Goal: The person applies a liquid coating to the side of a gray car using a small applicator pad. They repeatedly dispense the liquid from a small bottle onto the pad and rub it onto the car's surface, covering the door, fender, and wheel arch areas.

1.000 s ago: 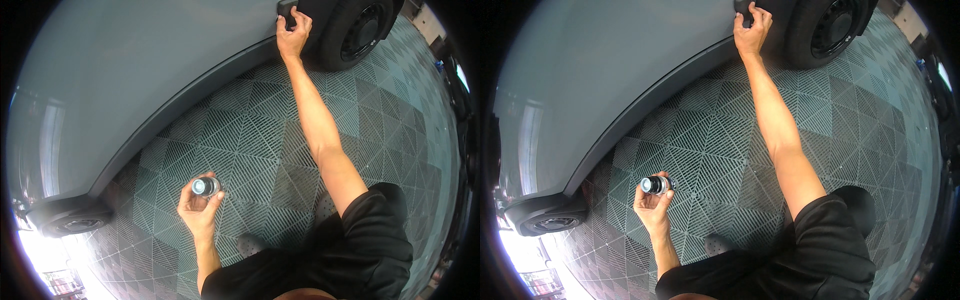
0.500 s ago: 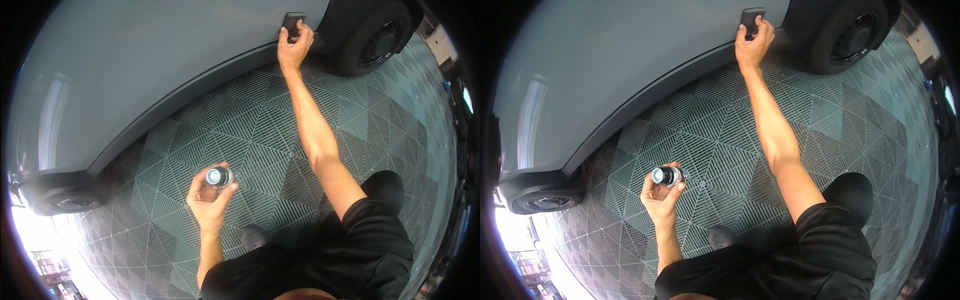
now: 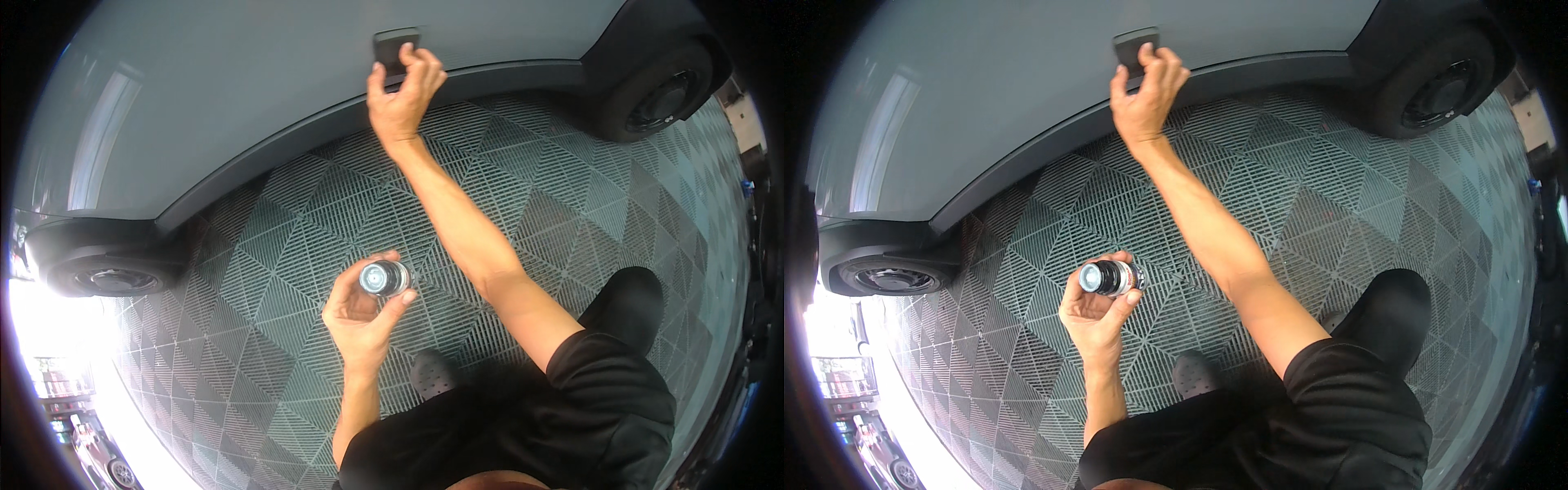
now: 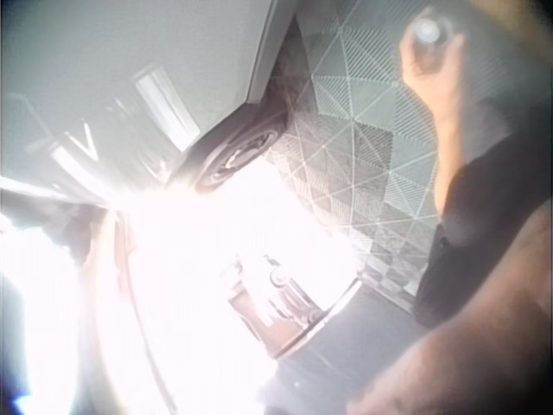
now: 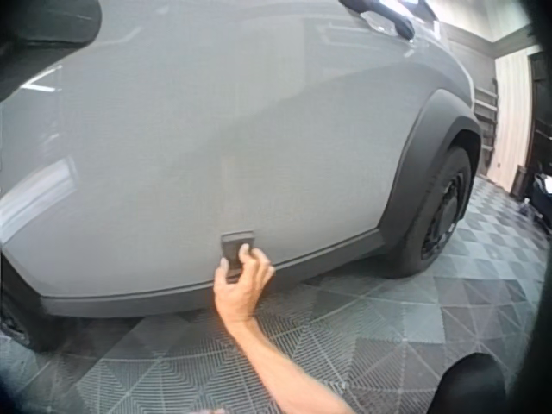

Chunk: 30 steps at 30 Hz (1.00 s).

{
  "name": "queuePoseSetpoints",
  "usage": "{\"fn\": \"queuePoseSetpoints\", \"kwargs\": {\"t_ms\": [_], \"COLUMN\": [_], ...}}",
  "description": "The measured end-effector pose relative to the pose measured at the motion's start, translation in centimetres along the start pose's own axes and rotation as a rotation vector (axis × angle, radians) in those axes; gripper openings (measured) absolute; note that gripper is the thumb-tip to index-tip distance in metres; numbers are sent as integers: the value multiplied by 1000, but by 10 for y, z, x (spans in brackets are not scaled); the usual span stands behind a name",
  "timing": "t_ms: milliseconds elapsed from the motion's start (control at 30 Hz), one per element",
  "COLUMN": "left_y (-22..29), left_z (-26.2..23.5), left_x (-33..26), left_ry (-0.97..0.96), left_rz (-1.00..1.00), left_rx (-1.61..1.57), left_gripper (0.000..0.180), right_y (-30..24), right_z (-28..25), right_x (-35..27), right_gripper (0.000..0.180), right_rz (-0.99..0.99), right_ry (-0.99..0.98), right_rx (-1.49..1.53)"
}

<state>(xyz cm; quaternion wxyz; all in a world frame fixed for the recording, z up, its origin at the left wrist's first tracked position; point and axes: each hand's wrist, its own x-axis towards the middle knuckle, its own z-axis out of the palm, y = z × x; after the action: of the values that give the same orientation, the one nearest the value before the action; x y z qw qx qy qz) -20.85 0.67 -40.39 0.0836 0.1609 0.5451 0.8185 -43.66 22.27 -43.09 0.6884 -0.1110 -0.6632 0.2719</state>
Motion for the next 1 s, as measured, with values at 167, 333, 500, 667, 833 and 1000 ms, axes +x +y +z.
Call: {"fn": "queuePoseSetpoints", "kwargs": {"t_ms": [167,333,500,667,833,1000], "left_y": [6,6,8,3,3,-2], "left_z": [-5,-7,-3,6,14,19], "left_x": [-3,-6,-5,-3,-2,-2], "left_ry": [15,15,21,11,17,20], "left_rz": [8,25,-10,1,-21,-26], "left_rx": [-16,-43,-37,-33,-16,4], "left_gripper": [53,53,54,54,54,53], "right_y": [-47,-76,-76,-66,-43,-26], "right_z": [37,62,69,66,53,42], "right_x": [-33,-63,-85,-92,-92,-79], "right_gripper": [53,51,57,54,49,49], "right_rz": [35,30,-3,6,9,19], "right_ry": [-24,-81,-123,-121,-165,-118], "right_rx": [55,111,145,175,137,141]}}
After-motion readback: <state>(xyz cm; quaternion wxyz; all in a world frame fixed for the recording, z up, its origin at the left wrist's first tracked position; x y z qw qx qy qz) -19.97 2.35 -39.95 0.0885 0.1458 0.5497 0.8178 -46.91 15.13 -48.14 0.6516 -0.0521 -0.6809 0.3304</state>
